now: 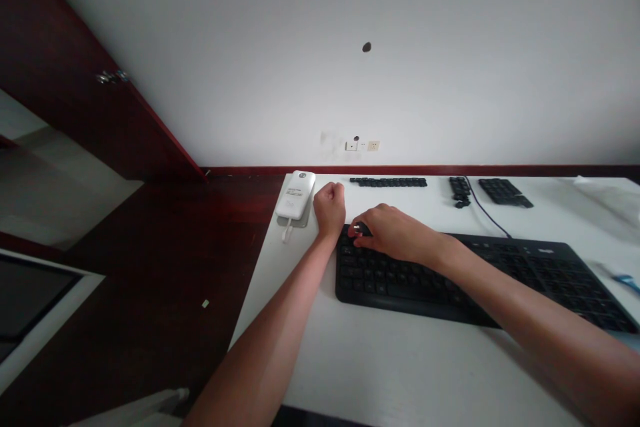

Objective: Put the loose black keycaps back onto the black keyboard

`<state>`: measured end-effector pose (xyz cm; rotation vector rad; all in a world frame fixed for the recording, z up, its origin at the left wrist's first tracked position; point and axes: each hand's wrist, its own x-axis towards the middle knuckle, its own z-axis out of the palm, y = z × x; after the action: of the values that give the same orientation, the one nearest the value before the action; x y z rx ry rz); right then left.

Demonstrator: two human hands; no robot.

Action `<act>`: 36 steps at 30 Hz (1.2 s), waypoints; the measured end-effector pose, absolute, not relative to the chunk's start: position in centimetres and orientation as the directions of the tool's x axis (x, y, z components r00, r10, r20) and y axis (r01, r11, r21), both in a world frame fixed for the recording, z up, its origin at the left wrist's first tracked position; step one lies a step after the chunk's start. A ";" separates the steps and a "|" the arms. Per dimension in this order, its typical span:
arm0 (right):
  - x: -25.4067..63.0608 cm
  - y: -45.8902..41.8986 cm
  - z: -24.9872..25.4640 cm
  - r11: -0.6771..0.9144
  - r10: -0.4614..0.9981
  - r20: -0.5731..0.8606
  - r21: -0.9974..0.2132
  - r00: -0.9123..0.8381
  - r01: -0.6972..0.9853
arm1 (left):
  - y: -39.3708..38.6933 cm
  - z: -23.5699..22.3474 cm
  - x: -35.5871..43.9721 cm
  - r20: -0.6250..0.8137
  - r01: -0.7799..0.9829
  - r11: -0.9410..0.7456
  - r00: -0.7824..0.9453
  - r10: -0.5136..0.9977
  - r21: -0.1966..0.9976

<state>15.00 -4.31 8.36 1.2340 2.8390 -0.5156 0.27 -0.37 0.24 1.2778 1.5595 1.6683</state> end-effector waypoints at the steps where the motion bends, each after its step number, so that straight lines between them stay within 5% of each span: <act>1: 14.9 -4.4 8.3 0.639 0.715 -0.137 -0.270 -0.686 0.720 | -0.4 0.2 0.3 0.291 0.225 -0.212 -0.421 0.859 0.951; 14: 13.7 -6.3 7.7 0.665 0.747 -0.049 0.025 -0.663 0.747 | -0.5 0.2 0.3 0.338 0.237 -0.257 -0.429 0.838 0.937; 23: 14.3 -6.0 7.9 0.658 0.751 -0.056 -0.035 -0.659 0.752 | -0.3 -0.2 0.3 0.356 0.241 -0.276 -0.418 0.836 0.930; 29: 16.1 -3.8 9.5 0.629 0.776 0.068 -0.166 -0.628 0.759 | -0.2 -0.1 0.1 0.332 0.275 -0.228 -0.429 0.840 0.934; 36: 24.3 -1.5 8.7 0.497 0.864 0.305 -0.641 -0.400 0.585 | -0.3 -0.1 -0.1 0.350 0.296 -0.242 -0.398 0.848 0.924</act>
<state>24.29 -1.50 8.66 1.7878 3.2090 -0.8858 -0.06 -0.27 -0.13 1.3775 1.5777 1.6797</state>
